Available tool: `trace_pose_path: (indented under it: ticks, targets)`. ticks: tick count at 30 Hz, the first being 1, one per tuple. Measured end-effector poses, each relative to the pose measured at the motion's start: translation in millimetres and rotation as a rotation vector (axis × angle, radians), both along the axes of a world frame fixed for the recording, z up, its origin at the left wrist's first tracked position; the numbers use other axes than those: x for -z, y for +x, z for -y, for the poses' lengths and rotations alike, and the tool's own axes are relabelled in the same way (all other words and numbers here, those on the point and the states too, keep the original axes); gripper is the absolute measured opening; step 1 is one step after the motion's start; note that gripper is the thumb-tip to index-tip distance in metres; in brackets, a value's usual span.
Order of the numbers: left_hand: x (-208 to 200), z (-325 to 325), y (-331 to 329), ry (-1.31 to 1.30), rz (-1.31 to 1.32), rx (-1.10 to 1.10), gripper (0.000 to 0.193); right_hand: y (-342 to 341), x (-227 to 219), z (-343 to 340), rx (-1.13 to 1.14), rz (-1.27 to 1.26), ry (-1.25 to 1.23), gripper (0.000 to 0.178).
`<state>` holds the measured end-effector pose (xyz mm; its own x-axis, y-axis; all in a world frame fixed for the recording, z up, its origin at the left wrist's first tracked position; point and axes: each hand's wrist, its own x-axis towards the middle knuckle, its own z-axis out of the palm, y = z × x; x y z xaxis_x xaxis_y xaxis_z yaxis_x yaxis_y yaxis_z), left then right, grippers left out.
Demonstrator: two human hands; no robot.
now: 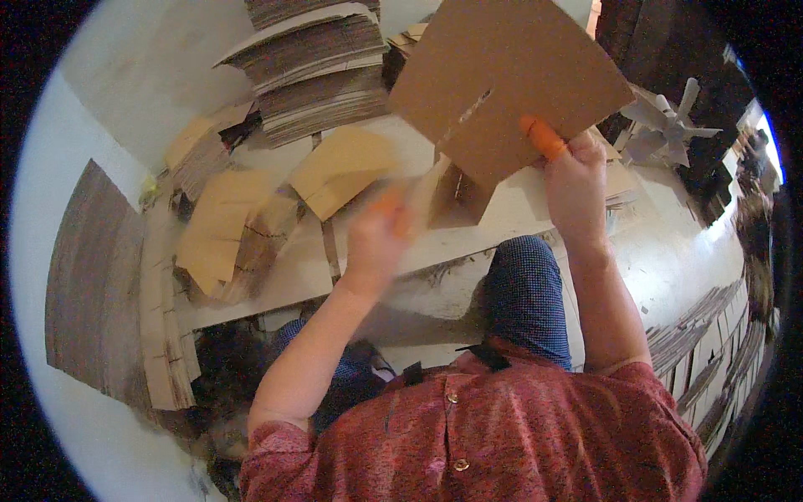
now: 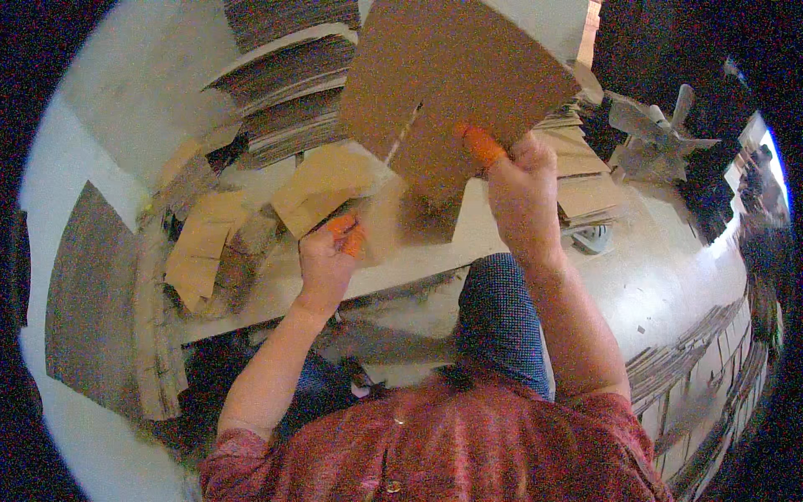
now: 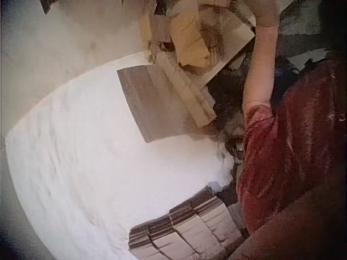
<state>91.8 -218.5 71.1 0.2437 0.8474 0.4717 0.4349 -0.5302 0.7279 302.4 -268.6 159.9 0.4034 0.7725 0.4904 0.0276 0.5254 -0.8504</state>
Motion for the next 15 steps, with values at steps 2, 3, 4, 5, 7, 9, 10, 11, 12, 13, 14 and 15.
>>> trace_pose_path:
  ticks: [2, 3, 4, 5, 7, 9, 10, 11, 12, 13, 14, 15]
  targets:
    - [-1, 6, 3, 0.029, 0.098, -0.027, 0.019, 6, 8, 4, 0.062, 0.104, 0.004, 0.01]
    - [-4, 10, 4, 0.039, 0.143, -0.042, 0.018, 8, 12, 6, 0.073, 0.18, -0.044, 0.01]
    - [-4, 11, 4, 0.023, 0.12, -0.051, 0.017, 9, 15, 8, 0.082, 0.254, -0.093, 0.01]
    - [-4, 12, 3, 0.006, 0.096, -0.062, 0.016, 11, 19, 8, 0.089, 0.329, -0.141, 0.01]
    - [-3, 12, 3, 0.012, 0.103, -0.061, 0.014, 11, 41, 0, -0.035, 0.27, -0.121, 0.01]
    - [3, 12, 2, 0.049, 0.158, -0.049, 0.013, 7, 60, -5, -0.115, 0.261, -0.177, 0.013]
    - [4, 13, 2, 0.061, 0.141, -0.048, 0.013, 6, 69, -6, -0.08, 0.384, -0.301, 0.013]
    - [5, 14, 2, 0.072, 0.125, -0.047, 0.013, 7, 85, -10, -0.051, 0.383, -0.269, 0.011]
    - [5, 15, 5, 0.084, 0.112, -0.038, 0.012, 9, 104, -15, -0.014, 0.385, -0.238, 0.009]
    - [5, 15, 7, 0.105, 0.143, -0.034, 0.012, 7, 109, -17, 0.015, 0.387, -0.204, 0.008]
    - [4, 16, 10, 0.125, 0.174, -0.029, 0.013, 4, 112, -17, 0.004, 0.296, -0.134, 0.01]
    - [4, 16, 11, 0.146, 0.202, -0.029, 0.013, 3, 110, -16, 0.014, 0.327, -0.141, 0.01]
